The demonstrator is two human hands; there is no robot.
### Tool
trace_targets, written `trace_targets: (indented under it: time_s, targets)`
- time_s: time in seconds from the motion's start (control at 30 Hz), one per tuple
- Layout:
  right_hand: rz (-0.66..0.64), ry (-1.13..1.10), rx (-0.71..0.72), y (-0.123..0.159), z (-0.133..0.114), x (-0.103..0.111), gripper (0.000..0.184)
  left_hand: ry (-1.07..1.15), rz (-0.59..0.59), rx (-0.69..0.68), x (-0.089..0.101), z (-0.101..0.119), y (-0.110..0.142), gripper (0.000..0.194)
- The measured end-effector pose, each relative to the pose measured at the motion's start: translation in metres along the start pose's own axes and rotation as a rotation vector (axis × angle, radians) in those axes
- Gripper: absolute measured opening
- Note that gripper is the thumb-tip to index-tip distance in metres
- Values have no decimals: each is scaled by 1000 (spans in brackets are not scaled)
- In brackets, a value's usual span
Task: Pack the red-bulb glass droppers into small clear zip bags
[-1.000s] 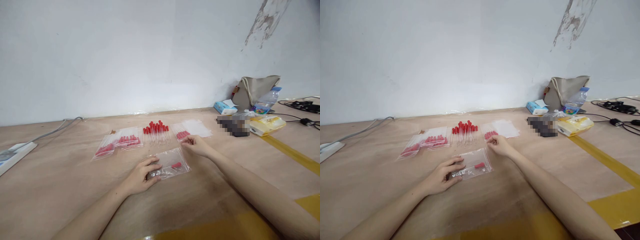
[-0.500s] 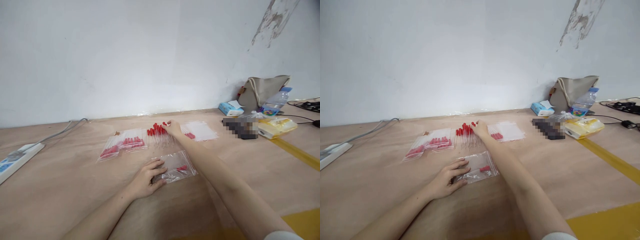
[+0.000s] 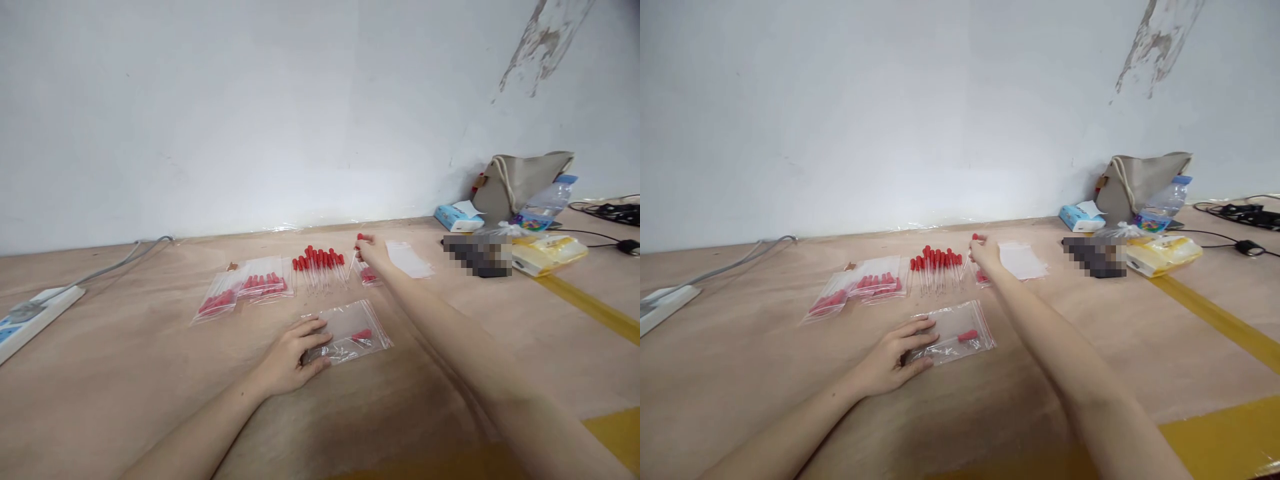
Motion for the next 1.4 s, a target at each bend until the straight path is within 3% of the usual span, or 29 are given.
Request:
trace_targets:
  time_s: [0.1,0.2,0.3,0.47,0.67,0.8,0.9,1.07,1.27,1.33,1.4]
  targets:
    - [29,-181,26,29,13,39,52,5,4,-1,1,-1,0,39]
    - [3,-296,34,64,32,64,46,1,2,1,2,-1,0,38]
    - [9,-357,8,93,50,72,41,-15,-8,9,4,0,0,39]
    - [-37,-531,-84,117,62,56,30,-24,6,27,6,1,0,48]
    - [-327,-558,-190,132,61,31,24,-39,4,34,7,0,1,50]
    - [-518,-177,-18,135,50,22,27,-55,-11,35,7,0,0,51]
    - [-507,100,199,136,37,20,24,-54,-15,29,6,-1,0,52]
    - [-600,201,446,144,20,4,20,-51,-26,24,4,-2,-1,53]
    - [-703,195,486,153,13,-3,22,-36,-36,12,4,0,-1,52]
    - [-800,155,461,153,11,-1,23,-30,-40,1,4,1,-2,49]
    - [-791,151,384,142,11,7,25,-27,-48,-4,3,2,-2,46]
Point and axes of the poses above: each hand's wrist, its own y-axis away from the middle knuckle, its own x-axis out of the back of the hand, z = x × y, the point moved 8 cm from there along -y, towards the middle knuckle, and after that the axes turned 7 degrees about -z, right-handed, at the moved point
